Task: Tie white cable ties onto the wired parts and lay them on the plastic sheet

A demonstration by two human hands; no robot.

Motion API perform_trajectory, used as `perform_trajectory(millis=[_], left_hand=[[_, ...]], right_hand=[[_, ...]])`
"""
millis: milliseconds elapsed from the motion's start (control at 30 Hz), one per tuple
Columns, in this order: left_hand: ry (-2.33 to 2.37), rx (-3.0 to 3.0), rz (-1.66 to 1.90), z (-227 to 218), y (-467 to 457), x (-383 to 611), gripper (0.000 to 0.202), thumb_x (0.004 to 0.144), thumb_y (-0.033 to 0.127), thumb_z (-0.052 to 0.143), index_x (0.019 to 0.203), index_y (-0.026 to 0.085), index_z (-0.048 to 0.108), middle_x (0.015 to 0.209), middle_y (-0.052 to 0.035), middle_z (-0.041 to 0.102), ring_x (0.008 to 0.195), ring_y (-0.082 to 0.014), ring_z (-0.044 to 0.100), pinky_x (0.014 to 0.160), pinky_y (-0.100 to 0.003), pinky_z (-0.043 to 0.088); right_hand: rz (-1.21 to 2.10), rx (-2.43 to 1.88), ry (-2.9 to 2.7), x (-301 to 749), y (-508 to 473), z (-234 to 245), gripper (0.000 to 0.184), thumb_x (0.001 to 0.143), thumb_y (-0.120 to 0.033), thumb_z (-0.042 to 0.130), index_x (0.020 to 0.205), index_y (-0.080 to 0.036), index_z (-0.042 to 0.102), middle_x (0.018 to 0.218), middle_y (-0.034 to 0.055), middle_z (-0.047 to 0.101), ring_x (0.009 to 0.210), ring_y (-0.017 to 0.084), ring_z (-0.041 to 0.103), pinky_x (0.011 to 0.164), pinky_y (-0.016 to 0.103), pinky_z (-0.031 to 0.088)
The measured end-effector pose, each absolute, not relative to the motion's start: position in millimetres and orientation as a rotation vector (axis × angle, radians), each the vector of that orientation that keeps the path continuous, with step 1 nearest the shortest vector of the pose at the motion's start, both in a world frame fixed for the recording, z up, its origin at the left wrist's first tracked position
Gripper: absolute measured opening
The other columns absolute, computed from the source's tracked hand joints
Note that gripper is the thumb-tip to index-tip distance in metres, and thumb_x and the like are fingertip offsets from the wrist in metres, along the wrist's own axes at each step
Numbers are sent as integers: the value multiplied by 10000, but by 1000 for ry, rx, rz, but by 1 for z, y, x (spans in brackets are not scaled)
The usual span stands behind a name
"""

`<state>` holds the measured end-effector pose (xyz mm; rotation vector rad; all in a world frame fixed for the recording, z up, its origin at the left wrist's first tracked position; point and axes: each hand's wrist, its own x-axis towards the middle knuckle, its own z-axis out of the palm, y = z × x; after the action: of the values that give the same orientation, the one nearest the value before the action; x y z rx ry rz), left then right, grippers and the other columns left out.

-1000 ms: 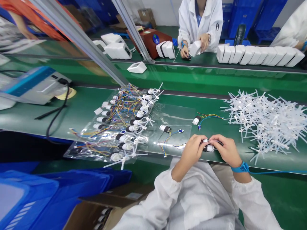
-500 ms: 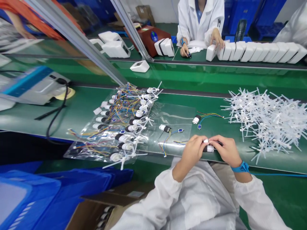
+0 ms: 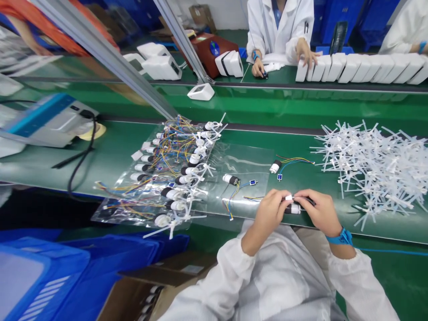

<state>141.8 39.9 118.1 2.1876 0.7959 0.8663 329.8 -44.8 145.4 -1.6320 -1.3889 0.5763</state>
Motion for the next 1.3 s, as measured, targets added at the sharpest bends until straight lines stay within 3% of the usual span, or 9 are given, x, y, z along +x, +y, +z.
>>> perform_trajectory(millis=[267, 500, 800, 1067, 1300], left_hand=[[808, 2208, 847, 120, 38, 139, 250, 1184, 334, 524, 1144, 218, 741, 991, -67, 767, 957, -220, 716, 914, -333, 588], [804, 2117, 757, 128, 41, 137, 252, 1174, 394, 553, 1151, 231, 744, 1025, -60, 773, 987, -225, 711, 951, -341, 586], [742, 2119, 740, 132, 41, 138, 217, 1173, 319, 515, 1199, 221, 707, 1062, -81, 766, 995, -235, 706, 946, -357, 582], [760, 2089, 781, 130, 39, 137, 208, 1168, 284, 510, 1152, 221, 708, 1027, -79, 756, 964, -227, 701, 921, -344, 579], [774, 2071, 898, 131, 32, 145, 249, 1153, 385, 573, 1229, 210, 733, 1117, -103, 798, 1089, -254, 734, 1048, -405, 598]], right_hand=[[542, -1573, -1511, 330, -44, 146, 187, 1081, -281, 672, 983, -275, 831, 925, 14, 844, 845, 219, 789, 800, 326, 560], [652, -1621, -1391, 331, -45, 145, 120, 1033, -313, 725, 1003, -276, 836, 980, 16, 861, 889, 230, 804, 843, 322, 587], [650, -1605, -1402, 331, -46, 152, 160, 1078, -315, 675, 994, -265, 802, 979, 32, 834, 904, 230, 778, 861, 327, 572], [687, -1578, -1458, 328, -43, 151, 251, 1112, -394, 641, 984, -272, 820, 942, 43, 834, 875, 242, 783, 817, 341, 580], [659, -1632, -1363, 338, -43, 139, 346, 1043, -584, 700, 1002, -276, 854, 1045, 63, 861, 900, 265, 804, 810, 326, 617]])
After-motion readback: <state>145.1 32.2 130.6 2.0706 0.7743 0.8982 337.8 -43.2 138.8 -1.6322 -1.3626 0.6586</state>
